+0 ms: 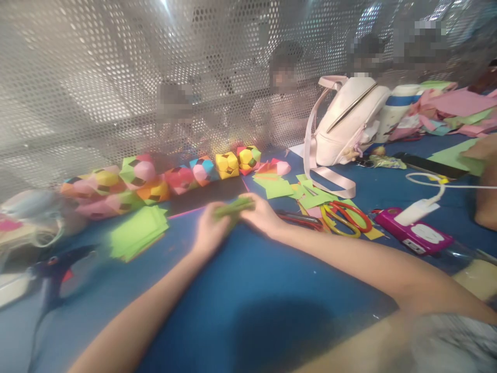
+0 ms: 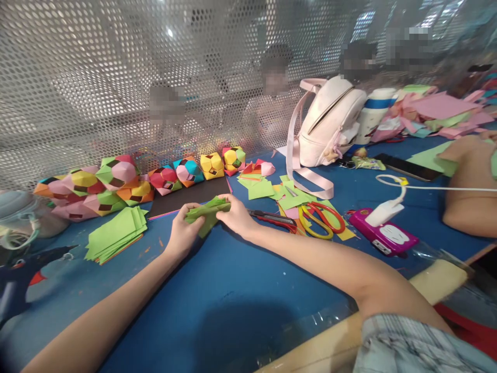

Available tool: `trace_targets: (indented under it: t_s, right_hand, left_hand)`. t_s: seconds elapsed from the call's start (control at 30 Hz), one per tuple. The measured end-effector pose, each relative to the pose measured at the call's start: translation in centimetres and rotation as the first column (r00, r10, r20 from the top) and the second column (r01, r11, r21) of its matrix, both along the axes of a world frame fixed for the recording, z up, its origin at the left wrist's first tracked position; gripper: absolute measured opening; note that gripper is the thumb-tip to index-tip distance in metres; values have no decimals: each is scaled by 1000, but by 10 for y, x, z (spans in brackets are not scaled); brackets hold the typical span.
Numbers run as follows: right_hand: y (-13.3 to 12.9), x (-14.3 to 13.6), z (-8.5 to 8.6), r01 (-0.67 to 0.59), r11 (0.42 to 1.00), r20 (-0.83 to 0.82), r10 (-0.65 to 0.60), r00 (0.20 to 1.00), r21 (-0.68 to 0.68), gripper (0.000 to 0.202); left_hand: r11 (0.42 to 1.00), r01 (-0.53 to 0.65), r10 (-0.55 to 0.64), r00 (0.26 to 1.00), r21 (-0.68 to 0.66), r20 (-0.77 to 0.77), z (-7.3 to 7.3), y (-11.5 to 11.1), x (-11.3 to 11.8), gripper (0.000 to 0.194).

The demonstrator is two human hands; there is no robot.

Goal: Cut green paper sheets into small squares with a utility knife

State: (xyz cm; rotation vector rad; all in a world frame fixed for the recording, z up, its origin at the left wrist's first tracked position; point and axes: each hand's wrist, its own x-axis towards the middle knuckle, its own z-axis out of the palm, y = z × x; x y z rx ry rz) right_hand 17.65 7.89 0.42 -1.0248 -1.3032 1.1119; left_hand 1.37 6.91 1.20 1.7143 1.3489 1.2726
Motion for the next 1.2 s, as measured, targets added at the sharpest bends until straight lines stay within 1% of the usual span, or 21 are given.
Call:
trace_targets:
  t_s: [0.07,0.13,0.17,0.2,0.27,0.33,0.4,0.5,0.57,0.67,0.73,0.8,0.87,0.97,1.0,1.03,1.07,1.1,1.13,1.2]
  right_hand:
    - [-4,-3,4,3,997,-5,-3,1000,74,25]
    - [-4,-5,6,1,990,-27,2,1000,140,24]
    - [-3,-4,6,-4,990,-34,9,999,143,27]
    - [-1,-3,5,-10,992,-37,14,999,123,31]
    - [2,-1,1,-21,999,-42,23,999,35,39]
    - [5,2,-2,-29,999,-60,27,998,-37,43]
    - [6,3,-4,-27,999,-70,24,997,-47,44]
    - [4,2,-6,-23,999,-75,20,997,-38,46]
    - [1,0,-8,-45,997,-103,38,994,-64,49]
    - [-4,-4,-8,-100,991,-172,83,982,-91,49]
    - [-7,-7,-5,-118,989,-215,97,972,-87,42]
    - [-9,-7,-2,-119,991,-229,101,968,-64,32]
    - [-9,-5,0,-114,992,-202,101,974,-54,30]
    - [-4,2,0,-63,997,-81,59,995,-50,44]
    - [-2,4,0,-36,999,-18,36,999,-11,49]
    - [1,6,0,-12,998,56,9,998,65,52]
    - [3,8,0,1,985,139,-25,990,174,52]
    - [5,9,1,-2,954,224,-69,972,301,51]
    - [7,9,3,-25,905,310,-119,943,425,48]
    - [9,9,7,-131,782,475,-229,850,610,42]
  left_hand:
    - [994,-19,27,997,105,-77,6,-3,-1,18]
    - [987,-4,17,997,162,-79,9,-2,-2,24]
    - [987,10,1,998,162,-64,9,-1,-3,30]
    - [990,27,-21,999,141,-45,7,2,-4,38]
    - [997,54,-54,998,57,-11,0,8,-6,49]
    - [997,70,-70,997,-27,21,-7,12,-8,54]
    - [994,82,-78,996,-67,49,-12,14,-8,56]
    - [993,93,-84,990,-76,117,-16,13,-8,56]
    - [991,97,-79,980,-91,182,-18,12,-8,53]
    - [995,43,-22,977,-94,210,-20,11,-9,41]
    - [1000,-18,22,985,-25,173,-19,10,-9,30]
    - [996,-50,40,989,68,140,-17,9,-9,25]
    - [995,-23,11,992,98,127,-16,8,-9,28]
    - [999,39,-41,991,21,124,-18,9,-8,33]
    - [999,45,-45,992,0,121,-19,10,-8,33]
    - [999,50,-48,992,-12,120,-21,10,-8,33]
    - [998,59,-57,991,-16,124,-22,11,-8,33]
    - [997,76,-74,989,-12,129,-23,11,-8,33]
    - [996,94,-93,987,-3,134,-23,10,-7,32]
    - [993,113,-115,985,25,131,-22,9,-5,31]
